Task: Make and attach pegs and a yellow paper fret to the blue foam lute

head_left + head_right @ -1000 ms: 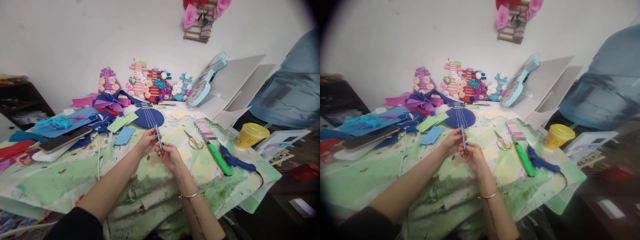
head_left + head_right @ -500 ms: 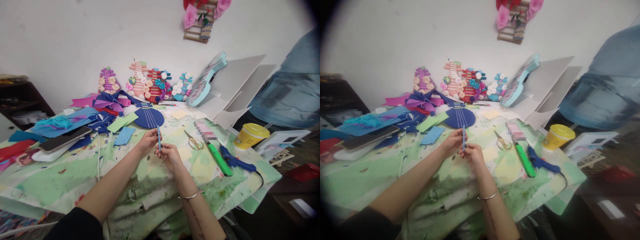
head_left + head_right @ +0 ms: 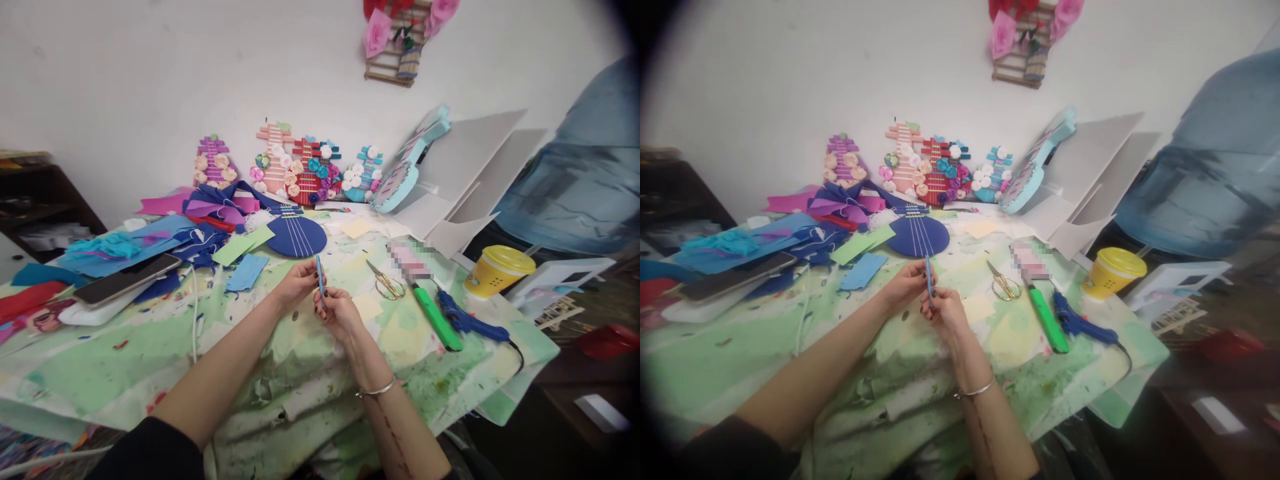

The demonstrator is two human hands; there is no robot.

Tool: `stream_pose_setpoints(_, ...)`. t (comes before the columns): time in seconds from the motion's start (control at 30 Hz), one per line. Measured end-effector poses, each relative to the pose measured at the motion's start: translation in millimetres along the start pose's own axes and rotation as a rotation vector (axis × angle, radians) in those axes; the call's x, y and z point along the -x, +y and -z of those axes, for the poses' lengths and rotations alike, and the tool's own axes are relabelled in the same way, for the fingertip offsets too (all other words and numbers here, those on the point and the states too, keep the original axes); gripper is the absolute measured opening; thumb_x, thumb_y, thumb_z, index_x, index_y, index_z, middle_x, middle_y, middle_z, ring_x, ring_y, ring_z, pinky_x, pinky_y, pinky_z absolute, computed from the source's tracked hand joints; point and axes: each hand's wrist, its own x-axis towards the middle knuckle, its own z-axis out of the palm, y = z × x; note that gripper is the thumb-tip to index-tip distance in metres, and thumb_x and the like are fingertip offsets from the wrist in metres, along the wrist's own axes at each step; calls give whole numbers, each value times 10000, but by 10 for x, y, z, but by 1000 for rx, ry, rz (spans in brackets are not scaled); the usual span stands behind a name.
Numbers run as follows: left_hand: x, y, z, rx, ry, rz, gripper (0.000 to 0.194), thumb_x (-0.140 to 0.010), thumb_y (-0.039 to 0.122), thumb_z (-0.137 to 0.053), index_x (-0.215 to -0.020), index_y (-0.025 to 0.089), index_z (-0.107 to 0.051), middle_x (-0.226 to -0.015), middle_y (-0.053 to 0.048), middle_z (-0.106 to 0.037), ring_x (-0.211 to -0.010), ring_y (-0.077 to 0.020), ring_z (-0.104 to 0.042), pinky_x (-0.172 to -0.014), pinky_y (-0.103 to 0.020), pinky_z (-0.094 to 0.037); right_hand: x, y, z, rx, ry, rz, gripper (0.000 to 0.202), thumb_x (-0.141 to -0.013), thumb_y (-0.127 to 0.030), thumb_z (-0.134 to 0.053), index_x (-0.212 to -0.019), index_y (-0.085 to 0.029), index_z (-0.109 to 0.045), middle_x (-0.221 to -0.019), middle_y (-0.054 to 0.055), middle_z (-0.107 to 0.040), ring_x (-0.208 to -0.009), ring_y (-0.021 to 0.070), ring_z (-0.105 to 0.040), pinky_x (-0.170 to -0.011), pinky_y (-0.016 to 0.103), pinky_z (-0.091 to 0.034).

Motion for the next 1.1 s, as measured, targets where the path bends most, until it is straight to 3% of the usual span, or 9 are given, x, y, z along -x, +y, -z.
stream_pose_setpoints(0.23,-33,-3,18,16,170,-16,183,-651,191,-709,-753,111,-579,-642,-15,-577,-511,-68,-498,-481,-185,-375,18,-10,-48,-16,0,19,156,-690,-233,-576,-670,-100,-656,-504,49,-603,-397,77,-474,-422,198,-334)
stream_pose_setpoints(0.43,-63,-5,73,16,279,-85,157,-624,149,-706,-732,114,-597,-624,-7,-567,-567,-81,-520,-544,-195,-407,19,24,-51,45,17,52,186,-676,-307,-625,-668,-120,-633,-472,13,-574,-379,63,-424,-401,201,-279)
stream_pose_setpoints(0.5,-56,-16,69,6,263,-94,144,-649,180,-695,-742,116,-606,-658,-19,-583,-620,-95,-547,-591,-205,-426,4,42,-47,45,46,66,200,-669,-322,-635,-633,-128,-605,-446,-3,-550,-365,55,-401,-395,196,-259)
stream_pose_setpoints(0.6,-30,-40,45,-69,120,-2,205,-700,276,-664,-836,127,-626,-714,-45,-614,-588,-112,-560,-552,-227,-429,-21,55,-36,-6,110,101,201,-650,-314,-653,-601,-137,-568,-425,-23,-519,-356,47,-382,-394,186,-247)
stream_pose_setpoints(0.7,-17,-51,45,-251,54,57,236,-665,279,-692,-838,124,-652,-597,-21,-594,-477,-110,-519,-475,-226,-392,-31,49,-27,-28,150,133,206,-653,-320,-652,-618,-137,-564,-422,-28,-508,-354,47,-372,-390,185,-236)
stream_pose_setpoints(0.9,-72,-40,171,-511,348,-55,127,-588,240,-720,-589,123,-671,-539,-21,-601,-527,-116,-511,-537,-224,-379,-17,38,-23,7,200,163,215,-664,-341,-638,-622,-148,-552,-425,-35,-494,-361,48,-362,-393,196,-233)
stream_pose_setpoints(1.1,-95,-19,239,-289,559,-191,235,-654,354,-672,-742,135,-675,-627,-33,-613,-612,-117,-542,-578,-214,-386,-15,45,-26,24,183,161,217,-647,-347,-645,-631,-140,-584,-433,-30,-502,-365,46,-364,-390,199,-233)
